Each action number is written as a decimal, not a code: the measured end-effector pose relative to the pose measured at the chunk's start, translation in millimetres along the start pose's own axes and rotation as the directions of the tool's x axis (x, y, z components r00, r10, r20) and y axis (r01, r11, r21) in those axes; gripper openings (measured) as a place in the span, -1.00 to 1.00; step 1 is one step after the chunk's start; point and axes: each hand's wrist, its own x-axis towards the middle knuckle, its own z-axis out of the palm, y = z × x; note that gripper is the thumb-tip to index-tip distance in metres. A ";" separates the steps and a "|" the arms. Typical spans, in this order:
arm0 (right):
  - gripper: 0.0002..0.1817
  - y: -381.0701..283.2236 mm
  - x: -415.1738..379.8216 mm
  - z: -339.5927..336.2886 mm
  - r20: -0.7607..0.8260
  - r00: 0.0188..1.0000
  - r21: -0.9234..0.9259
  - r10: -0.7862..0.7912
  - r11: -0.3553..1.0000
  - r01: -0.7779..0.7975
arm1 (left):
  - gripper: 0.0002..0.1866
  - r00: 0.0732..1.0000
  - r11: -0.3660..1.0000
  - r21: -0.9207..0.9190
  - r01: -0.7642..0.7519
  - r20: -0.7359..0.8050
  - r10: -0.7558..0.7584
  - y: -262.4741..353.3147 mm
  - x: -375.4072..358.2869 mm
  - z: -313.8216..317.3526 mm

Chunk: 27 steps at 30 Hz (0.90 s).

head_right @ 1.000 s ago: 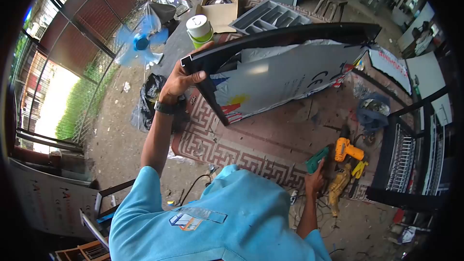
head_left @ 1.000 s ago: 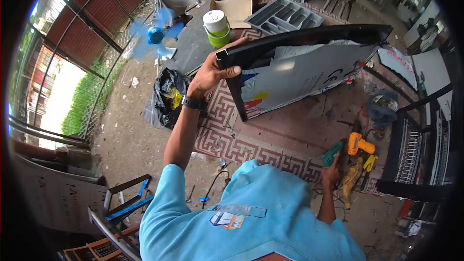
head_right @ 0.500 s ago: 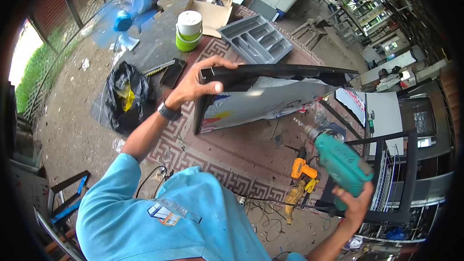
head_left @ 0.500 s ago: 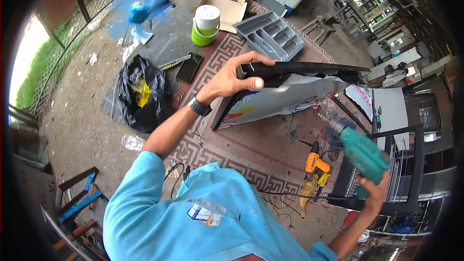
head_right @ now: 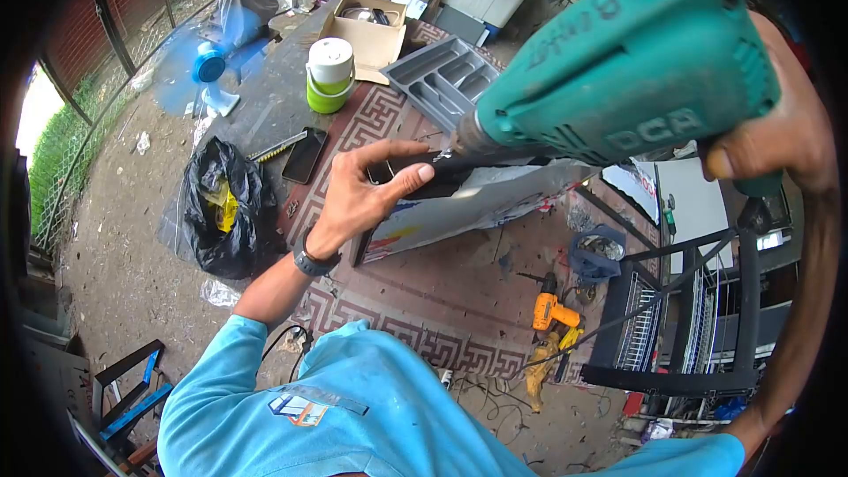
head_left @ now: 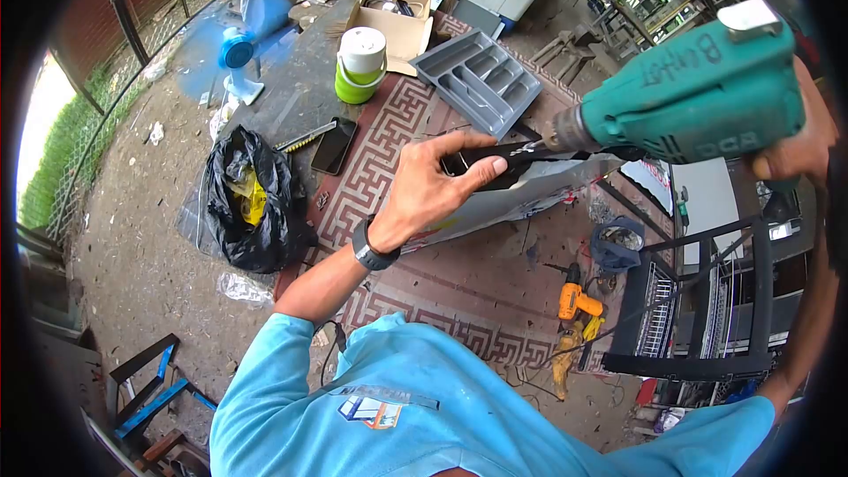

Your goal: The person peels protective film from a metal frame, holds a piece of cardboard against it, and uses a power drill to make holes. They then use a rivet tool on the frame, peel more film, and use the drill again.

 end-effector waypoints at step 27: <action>-0.25 11.6 71.1 14.0 0.168 0.984 -0.249 0.057 0.968 -0.013 | -0.83 0.954 0.962 -0.044 -0.271 -0.146 0.262 -15.4 -5.2 14.5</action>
